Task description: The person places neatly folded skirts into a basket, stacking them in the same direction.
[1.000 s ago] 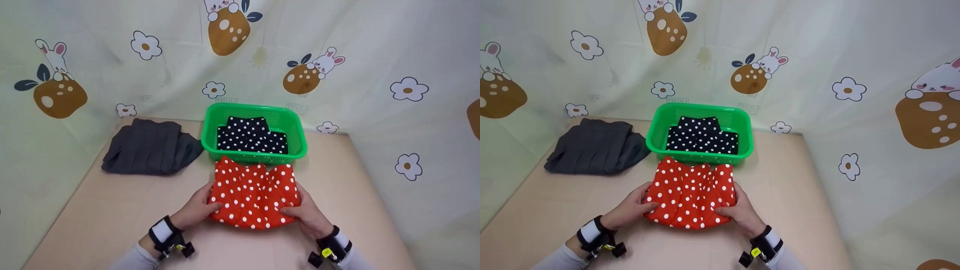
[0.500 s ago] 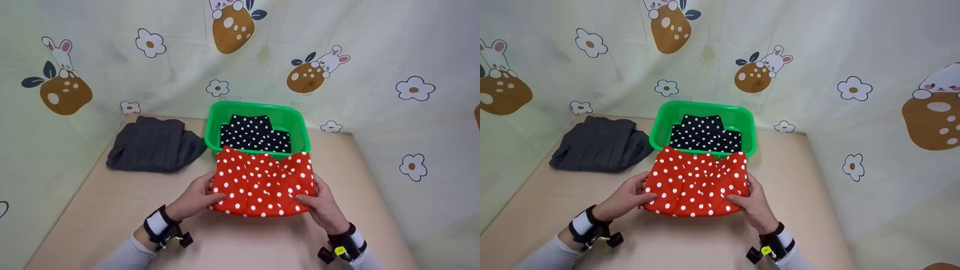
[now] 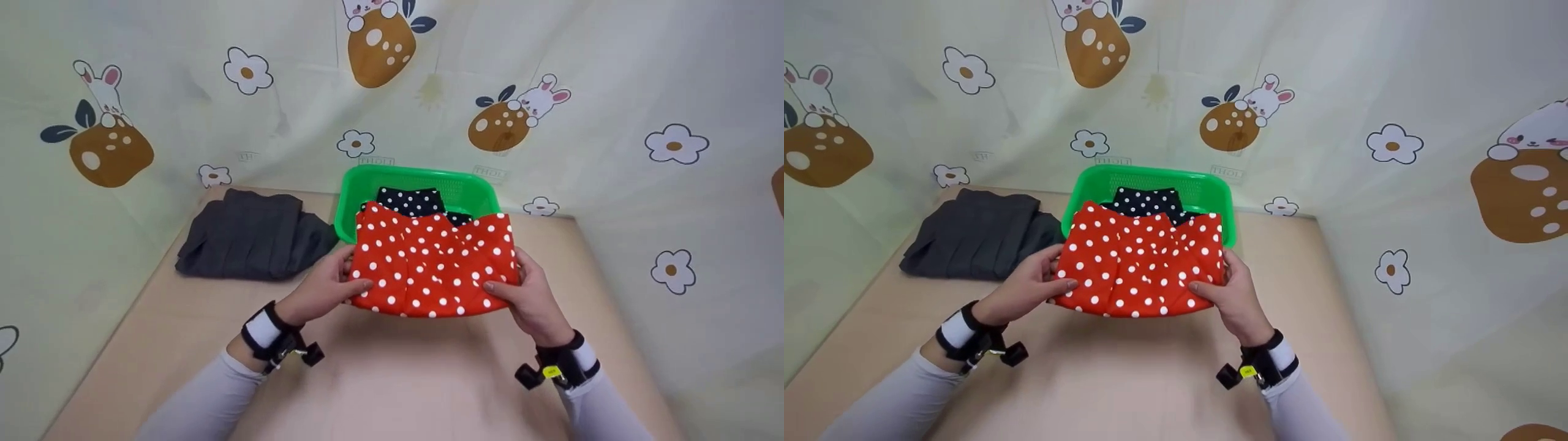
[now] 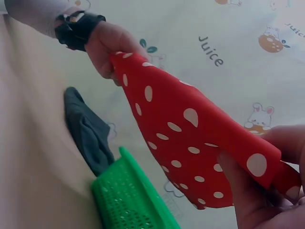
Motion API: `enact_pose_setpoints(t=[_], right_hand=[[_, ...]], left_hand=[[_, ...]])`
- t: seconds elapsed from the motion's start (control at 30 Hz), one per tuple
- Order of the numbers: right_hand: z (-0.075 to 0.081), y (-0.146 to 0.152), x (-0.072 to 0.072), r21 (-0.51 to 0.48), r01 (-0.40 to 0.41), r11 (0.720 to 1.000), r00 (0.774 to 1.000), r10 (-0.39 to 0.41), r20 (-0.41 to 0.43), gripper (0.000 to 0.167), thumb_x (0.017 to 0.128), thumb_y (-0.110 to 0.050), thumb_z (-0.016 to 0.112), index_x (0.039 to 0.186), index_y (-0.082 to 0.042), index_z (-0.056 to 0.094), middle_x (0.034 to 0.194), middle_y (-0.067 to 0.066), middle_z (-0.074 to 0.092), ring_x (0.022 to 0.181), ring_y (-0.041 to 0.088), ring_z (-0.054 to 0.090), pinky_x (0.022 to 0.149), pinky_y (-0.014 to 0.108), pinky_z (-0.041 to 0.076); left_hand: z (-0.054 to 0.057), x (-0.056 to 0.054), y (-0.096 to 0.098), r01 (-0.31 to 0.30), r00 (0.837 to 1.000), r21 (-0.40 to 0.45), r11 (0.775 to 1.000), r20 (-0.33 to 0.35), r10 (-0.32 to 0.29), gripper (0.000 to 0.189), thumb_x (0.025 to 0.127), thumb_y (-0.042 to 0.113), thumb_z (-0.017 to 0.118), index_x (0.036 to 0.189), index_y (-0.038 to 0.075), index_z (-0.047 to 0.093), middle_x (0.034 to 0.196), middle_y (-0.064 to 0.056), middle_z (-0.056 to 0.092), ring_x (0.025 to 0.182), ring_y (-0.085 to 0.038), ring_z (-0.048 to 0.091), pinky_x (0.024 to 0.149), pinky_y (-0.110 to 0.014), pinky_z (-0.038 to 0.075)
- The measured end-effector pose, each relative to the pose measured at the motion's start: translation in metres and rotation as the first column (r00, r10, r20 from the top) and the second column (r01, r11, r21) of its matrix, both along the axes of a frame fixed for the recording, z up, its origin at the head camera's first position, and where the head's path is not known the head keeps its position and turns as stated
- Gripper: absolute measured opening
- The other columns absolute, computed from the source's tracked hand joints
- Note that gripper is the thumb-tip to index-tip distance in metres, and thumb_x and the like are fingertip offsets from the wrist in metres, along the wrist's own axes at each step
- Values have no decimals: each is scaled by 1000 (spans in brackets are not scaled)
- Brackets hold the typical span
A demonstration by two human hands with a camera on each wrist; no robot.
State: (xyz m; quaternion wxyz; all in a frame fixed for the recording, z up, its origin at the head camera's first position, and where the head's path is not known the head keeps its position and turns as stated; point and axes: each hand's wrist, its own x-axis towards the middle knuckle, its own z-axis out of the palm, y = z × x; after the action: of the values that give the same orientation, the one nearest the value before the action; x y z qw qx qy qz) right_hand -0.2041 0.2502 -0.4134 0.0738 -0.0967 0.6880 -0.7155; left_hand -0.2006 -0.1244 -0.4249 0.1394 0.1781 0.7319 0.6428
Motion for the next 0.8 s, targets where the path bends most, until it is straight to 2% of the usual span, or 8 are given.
enact_pose_setpoints(t=[0.13, 0.27, 0.43, 0.67, 0.8], right_hand=[[11, -3, -21, 44, 36, 998, 998, -34, -53, 63, 98, -1, 72, 151, -7, 40, 144, 15, 60, 122, 25, 71, 95, 39, 63], [18, -6, -36, 99, 75, 992, 994, -67, -80, 61, 97, 0, 73, 149, -5, 43, 141, 18, 63, 116, 24, 74, 92, 39, 64], [25, -12, -55, 129, 132, 983, 988, -119, -102, 59, 96, 1, 72, 149, -1, 47, 138, 23, 66, 108, 21, 76, 90, 36, 64], [33, -16, -78, 110, 264, 958, 963, -257, -78, 57, 98, -4, 72, 149, -2, 47, 144, 23, 63, 118, 26, 70, 94, 31, 63], [26, -23, -92, 136, 332, 933, 943, -322, -89, 55, 98, -3, 70, 149, -2, 49, 145, 21, 64, 124, 32, 67, 98, 35, 62]], left_hand=[[7, -16, 6, -47, 999, -38, 998, 8, 47, 67, 102, 17, 70, 160, 11, 36, 135, -16, 71, 110, -24, 75, 87, -35, 65], [12, -36, 11, -75, 997, -48, 996, 21, 76, 65, 102, 16, 71, 158, 10, 38, 135, -17, 71, 110, -25, 76, 89, -36, 65], [19, -59, 13, -100, 995, -50, 994, 12, 100, 63, 102, 15, 70, 157, 7, 40, 133, -19, 72, 107, -24, 75, 88, -32, 64], [30, -86, 20, -134, 991, -6, 991, -4, 134, 62, 102, 11, 69, 157, 6, 40, 134, -19, 71, 111, -26, 74, 92, -32, 64], [27, -101, 23, -226, 974, -12, 974, -25, 225, 55, 100, 10, 70, 151, 6, 48, 129, -18, 74, 109, -28, 75, 90, -35, 64]])
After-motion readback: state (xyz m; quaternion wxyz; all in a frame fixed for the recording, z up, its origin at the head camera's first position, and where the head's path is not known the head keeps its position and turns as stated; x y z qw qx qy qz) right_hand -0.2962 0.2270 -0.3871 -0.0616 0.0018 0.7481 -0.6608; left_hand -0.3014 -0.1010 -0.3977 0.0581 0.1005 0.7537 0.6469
